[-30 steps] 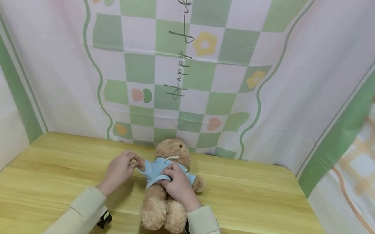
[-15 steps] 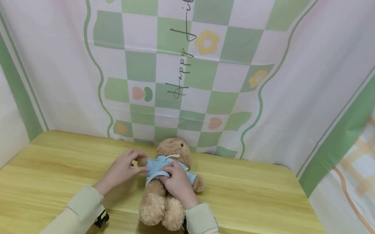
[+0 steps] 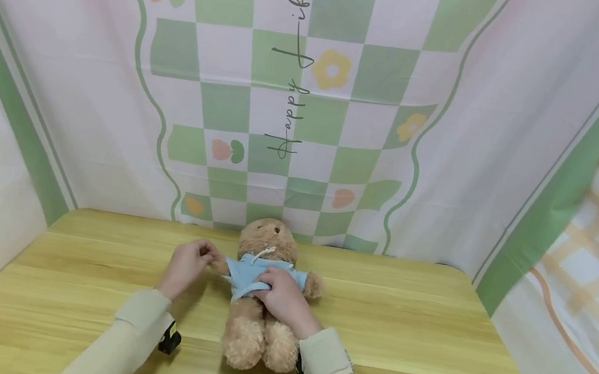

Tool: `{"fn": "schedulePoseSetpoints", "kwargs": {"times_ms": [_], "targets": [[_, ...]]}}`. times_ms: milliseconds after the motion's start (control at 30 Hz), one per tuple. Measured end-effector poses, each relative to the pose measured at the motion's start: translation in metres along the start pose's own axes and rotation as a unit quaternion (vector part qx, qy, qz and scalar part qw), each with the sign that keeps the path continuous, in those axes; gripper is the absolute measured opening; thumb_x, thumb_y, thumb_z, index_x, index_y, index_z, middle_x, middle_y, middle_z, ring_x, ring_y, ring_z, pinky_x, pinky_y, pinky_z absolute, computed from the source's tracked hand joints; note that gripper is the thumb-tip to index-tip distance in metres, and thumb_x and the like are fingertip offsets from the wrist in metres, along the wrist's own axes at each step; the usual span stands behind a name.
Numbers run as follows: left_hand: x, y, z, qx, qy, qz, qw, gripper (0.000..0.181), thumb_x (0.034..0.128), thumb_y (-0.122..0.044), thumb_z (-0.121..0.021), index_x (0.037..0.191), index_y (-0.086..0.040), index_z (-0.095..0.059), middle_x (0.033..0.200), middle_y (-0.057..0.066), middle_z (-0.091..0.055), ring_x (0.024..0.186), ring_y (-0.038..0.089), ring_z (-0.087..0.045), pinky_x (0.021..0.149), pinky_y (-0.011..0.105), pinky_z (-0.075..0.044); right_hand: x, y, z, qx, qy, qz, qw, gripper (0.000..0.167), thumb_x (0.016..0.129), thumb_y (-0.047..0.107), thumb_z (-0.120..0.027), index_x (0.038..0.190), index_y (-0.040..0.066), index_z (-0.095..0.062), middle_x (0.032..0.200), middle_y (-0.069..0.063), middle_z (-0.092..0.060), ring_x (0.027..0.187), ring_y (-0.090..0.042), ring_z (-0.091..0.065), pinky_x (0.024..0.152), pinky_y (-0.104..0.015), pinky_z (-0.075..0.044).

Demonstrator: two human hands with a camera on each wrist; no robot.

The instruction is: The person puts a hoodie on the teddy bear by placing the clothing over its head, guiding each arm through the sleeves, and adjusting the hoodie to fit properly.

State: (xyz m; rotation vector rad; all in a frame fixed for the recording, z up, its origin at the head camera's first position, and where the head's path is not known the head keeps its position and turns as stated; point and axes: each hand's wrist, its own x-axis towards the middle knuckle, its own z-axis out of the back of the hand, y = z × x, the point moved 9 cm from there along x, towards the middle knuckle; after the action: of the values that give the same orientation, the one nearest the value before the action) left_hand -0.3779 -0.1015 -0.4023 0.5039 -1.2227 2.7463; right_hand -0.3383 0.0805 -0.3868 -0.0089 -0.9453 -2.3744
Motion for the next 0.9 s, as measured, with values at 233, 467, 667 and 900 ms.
{"fn": "schedulePoseSetpoints", "kwargs": {"times_ms": [233, 467, 667, 900], "targets": [[0.003, -0.002, -0.004, -0.015, 0.003, 0.010, 0.9998, 0.010, 0.0838, 0.007, -0.061, 0.084, 0.000, -0.068, 0.084, 0.013, -0.071, 0.078, 0.025, -0.067, 0.068, 0.033, -0.055, -0.003, -0.003, 0.000, 0.006, 0.013, 0.006, 0.9999, 0.017, 0.092, 0.012, -0.059, 0.081, 0.011, -0.071, 0.085, -0.002, -0.060, 0.075, -0.009, -0.051, 0.068, -0.021, -0.043], [0.000, 0.001, -0.014, -0.110, 0.077, 0.017, 0.9908, 0.014, 0.0911, 0.001, -0.056, 0.105, 0.001, -0.060, 0.112, 0.022, -0.064, 0.107, 0.038, -0.063, 0.082, 0.040, -0.056, -0.006, -0.001, 0.009, 0.019, 0.014, 0.020, 0.9995, 0.023, 0.093, 0.027, -0.062, 0.110, 0.014, -0.071, 0.113, -0.005, -0.068, 0.105, -0.024, -0.062, 0.090, -0.036, -0.052], [-0.004, 0.006, -0.020, -0.133, 0.108, 0.043, 0.9843, 0.035, 0.0911, -0.003, -0.051, 0.126, -0.003, -0.052, 0.114, 0.023, -0.063, 0.094, 0.029, -0.065, 0.071, 0.031, -0.052, -0.015, -0.031, 0.054, 0.035, -0.152, -0.053, 0.9863, 0.026, 0.096, 0.018, -0.057, 0.115, 0.004, -0.067, 0.114, -0.017, -0.066, 0.099, -0.032, -0.063, 0.085, -0.042, -0.054], [-0.005, 0.002, -0.029, -0.128, 0.135, 0.049, 0.9813, 0.034, 0.0997, -0.016, -0.042, 0.126, -0.005, -0.061, 0.088, 0.013, -0.064, 0.068, 0.014, -0.052, 0.064, 0.027, -0.044, -0.029, -0.085, 0.058, 0.073, -0.119, -0.189, 0.9720, 0.042, 0.097, 0.019, -0.053, 0.132, -0.004, -0.051, 0.136, -0.030, -0.047, 0.123, -0.047, -0.047, 0.100, -0.054, -0.043]]}}
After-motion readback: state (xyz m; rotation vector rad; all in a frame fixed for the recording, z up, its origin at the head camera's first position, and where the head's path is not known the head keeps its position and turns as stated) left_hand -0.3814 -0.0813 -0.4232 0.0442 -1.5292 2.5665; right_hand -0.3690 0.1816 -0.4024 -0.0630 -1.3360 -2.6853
